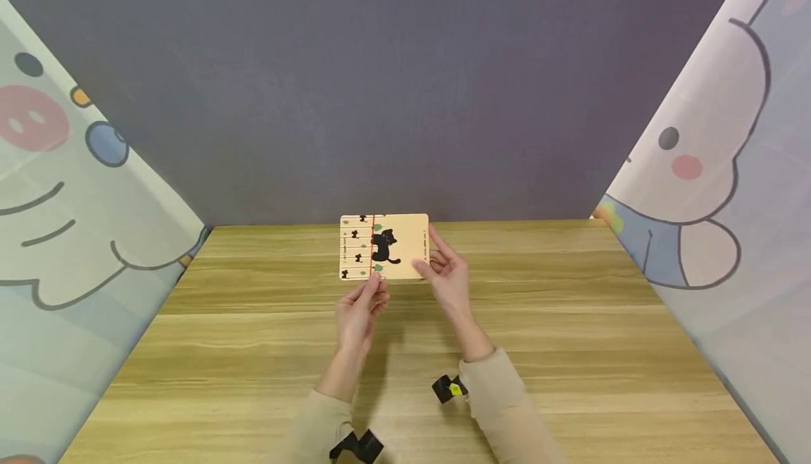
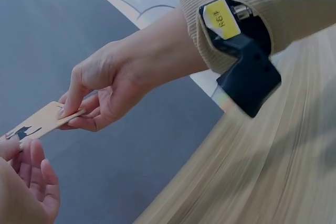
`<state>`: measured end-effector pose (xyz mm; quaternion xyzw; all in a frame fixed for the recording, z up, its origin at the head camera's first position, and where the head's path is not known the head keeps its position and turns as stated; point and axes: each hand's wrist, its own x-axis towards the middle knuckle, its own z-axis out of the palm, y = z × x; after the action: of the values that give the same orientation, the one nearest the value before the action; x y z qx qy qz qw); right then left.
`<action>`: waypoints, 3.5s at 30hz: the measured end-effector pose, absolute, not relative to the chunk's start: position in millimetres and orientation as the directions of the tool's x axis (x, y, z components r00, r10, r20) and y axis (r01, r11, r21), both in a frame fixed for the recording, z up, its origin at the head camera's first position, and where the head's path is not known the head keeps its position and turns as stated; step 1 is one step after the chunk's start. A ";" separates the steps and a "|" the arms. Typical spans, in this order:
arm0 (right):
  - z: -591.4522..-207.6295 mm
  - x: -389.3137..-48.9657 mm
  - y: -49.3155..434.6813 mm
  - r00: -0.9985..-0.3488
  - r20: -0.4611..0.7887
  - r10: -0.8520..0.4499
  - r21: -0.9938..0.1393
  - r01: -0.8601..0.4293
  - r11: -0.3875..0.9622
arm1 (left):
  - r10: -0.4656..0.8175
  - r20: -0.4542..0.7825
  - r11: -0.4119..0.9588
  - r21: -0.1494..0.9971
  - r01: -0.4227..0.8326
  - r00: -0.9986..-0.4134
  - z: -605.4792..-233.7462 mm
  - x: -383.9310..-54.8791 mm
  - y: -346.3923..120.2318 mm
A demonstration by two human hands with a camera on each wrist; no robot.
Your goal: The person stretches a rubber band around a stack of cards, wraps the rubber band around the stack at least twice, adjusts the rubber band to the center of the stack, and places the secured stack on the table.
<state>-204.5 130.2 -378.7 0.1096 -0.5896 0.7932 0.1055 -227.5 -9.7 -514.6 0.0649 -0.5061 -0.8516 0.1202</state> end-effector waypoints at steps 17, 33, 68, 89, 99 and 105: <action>-419.0 -225.4 133.5 -0.876 0.482 -0.001 -0.824 -0.453 -0.340 | -0.321 0.038 -0.438 0.880 0.184 -0.946 -517.3 -224.3 -3.8; -388.8 -201.9 127.5 -0.953 0.299 0.045 -0.912 -0.299 -0.282 | -0.355 0.046 -0.430 0.879 0.207 -0.934 -516.5 -220.2 -1.8; -418.4 -211.2 138.5 -0.891 0.451 0.056 -0.832 -0.442 -0.336 | -0.352 0.107 -0.479 0.833 0.277 -0.930 -515.5 -217.3 6.9; -415.1 -205.2 131.9 -0.922 0.375 0.100 -0.891 -0.388 -0.235 | -0.348 -0.069 -0.616 0.769 0.173 -0.935 -512.6 -212.1 17.6; -424.1 -210.2 128.7 -0.935 0.335 0.121 -0.905 -0.354 -0.236 | -0.311 -0.066 -0.633 0.759 0.154 -0.948 -512.3 -209.4 24.7; -441.3 -218.9 137.5 -0.921 0.384 0.067 -0.882 -0.388 -0.268 | -0.252 0.023 -0.580 0.797 0.170 -0.968 -513.8 -207.3 18.7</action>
<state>-218.9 137.5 -441.3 0.1362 -0.5875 0.7844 0.1450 -207.3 18.7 -513.8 0.0462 -0.4427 -0.8876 0.1187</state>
